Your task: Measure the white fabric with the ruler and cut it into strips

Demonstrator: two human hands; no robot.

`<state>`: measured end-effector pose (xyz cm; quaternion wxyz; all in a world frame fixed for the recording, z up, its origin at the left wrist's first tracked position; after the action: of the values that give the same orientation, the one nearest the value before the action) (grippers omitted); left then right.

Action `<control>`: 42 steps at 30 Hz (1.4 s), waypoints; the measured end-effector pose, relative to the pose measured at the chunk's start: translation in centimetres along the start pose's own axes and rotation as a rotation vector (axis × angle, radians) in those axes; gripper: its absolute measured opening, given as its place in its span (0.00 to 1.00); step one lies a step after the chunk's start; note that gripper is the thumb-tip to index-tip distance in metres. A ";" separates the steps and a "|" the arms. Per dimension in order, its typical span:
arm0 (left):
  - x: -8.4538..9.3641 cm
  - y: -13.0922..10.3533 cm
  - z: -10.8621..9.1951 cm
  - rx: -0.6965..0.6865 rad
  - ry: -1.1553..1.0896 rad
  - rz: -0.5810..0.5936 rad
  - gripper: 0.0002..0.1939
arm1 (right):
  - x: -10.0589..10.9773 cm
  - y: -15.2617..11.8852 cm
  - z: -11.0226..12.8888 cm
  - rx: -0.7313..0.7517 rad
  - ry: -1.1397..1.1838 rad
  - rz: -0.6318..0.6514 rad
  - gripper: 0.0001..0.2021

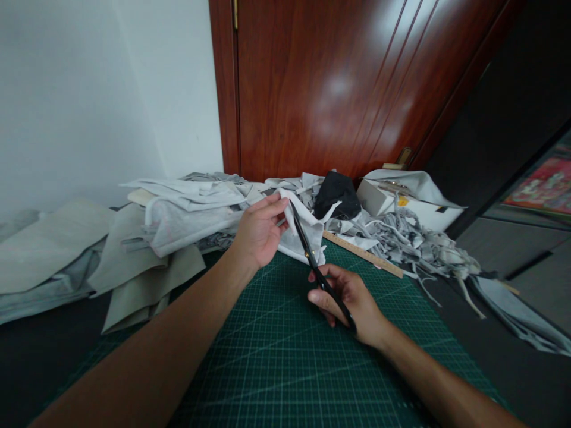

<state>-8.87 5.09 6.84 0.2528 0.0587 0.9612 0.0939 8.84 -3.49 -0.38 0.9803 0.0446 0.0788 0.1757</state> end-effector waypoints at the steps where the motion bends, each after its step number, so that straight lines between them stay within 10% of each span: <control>1: 0.0 0.0 0.0 -0.010 0.008 0.010 0.04 | 0.0 0.0 0.0 -0.001 -0.001 -0.001 0.26; 13: 0.0 -0.1 0.3 -0.132 0.069 0.244 0.16 | 0.4 0.1 -0.4 0.036 0.030 0.008 0.26; 42: -0.4 -0.8 1.0 -0.081 0.110 0.303 0.36 | 0.8 0.1 -0.4 0.124 0.025 0.066 0.28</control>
<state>-8.06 4.42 5.98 0.1849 0.1874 0.9492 0.1725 9.51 -3.09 -0.86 0.9682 0.1057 0.1005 0.2031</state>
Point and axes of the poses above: each hand's wrist, its own y-axis towards the middle knuckle, its own x-axis out of the back of the hand, z = x × y, the point moved 2 cm from there along y, towards the middle knuckle, and after that the axes turned 14 degrees about y, right-handed, at the moved point
